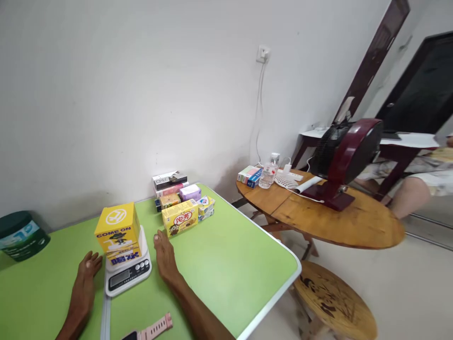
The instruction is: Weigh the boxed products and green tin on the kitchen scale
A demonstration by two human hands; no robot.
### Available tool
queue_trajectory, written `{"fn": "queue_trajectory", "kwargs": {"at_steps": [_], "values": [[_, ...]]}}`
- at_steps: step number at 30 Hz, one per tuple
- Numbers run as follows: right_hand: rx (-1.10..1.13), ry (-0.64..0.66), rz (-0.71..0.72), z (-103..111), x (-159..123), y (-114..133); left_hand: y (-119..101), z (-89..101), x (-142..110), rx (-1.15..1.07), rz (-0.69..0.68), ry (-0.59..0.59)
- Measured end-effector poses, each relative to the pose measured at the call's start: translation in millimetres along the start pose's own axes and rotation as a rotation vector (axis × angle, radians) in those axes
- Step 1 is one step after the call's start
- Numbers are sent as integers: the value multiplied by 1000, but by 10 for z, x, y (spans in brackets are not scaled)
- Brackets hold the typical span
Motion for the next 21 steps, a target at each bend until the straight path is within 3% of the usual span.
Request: {"fn": "queue_trajectory", "kwargs": {"at_steps": [10,21], "values": [[112,-22,-119,-24,24,133,-87,-12,-64,101,-88,-15],[72,44,-100,-28,-40,203,-234,-15,-170,160,-182,-19]]}}
Point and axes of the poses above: each hand's wrist, its own x-axis towards the middle knuckle, its own z-axis out of the back of the hand, y = z × x, the point moved 2 cm from there along x, towards the middle knuckle, and after that the axes turned 3 degrees about -z, right-handed, at the moved point
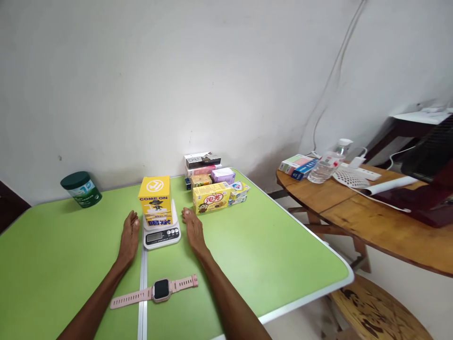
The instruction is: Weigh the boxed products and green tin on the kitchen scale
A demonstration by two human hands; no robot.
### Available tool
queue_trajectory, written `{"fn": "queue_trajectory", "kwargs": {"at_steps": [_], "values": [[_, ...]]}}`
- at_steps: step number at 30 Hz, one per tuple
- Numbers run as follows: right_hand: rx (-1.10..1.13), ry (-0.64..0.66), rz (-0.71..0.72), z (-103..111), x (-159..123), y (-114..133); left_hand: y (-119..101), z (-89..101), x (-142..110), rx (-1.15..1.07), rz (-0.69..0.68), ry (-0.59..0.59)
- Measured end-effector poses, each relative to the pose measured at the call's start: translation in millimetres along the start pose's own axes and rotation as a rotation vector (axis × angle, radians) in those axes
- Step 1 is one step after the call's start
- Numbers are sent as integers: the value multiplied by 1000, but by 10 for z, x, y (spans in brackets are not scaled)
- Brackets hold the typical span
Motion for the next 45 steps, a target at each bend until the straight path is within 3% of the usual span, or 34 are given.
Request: {"fn": "queue_trajectory", "kwargs": {"at_steps": [10,16,22,25,28,34,37,40,42,45], "values": [[-132,50,50,26,5,-50,-66,9,-13,-10,-4,30],[-149,58,66,26,-79,107,-86,17,-13,3,-44,63],[-183,90,207,-37,-25,334,-550,86,508,83,-169,234],[-248,110,289,-142,102,345,-781,56,811,-109,-110,461],[-310,126,343,-259,192,330,-854,2,981,-188,-13,645],[-377,123,492,-332,108,443,-1011,27,1004,62,-132,561],[-368,97,581,-167,18,587,-1284,-18,881,149,-207,504],[-368,52,607,228,-106,773,-1608,-260,639,121,-259,518],[-385,6,592,613,-191,878,-1781,-574,439,49,-254,551],[-418,-87,541,1284,-286,950,-1931,-1229,156,-125,-230,591]]}}
Point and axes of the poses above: each hand's wrist, its own x-axis towards the middle knuckle, its own z-axis out of the back of the hand, y = z × x, the point moved 2 cm from there along x, towards the middle knuckle, and after that the axes turned 3 degrees about -z, right-handed, at the moved point
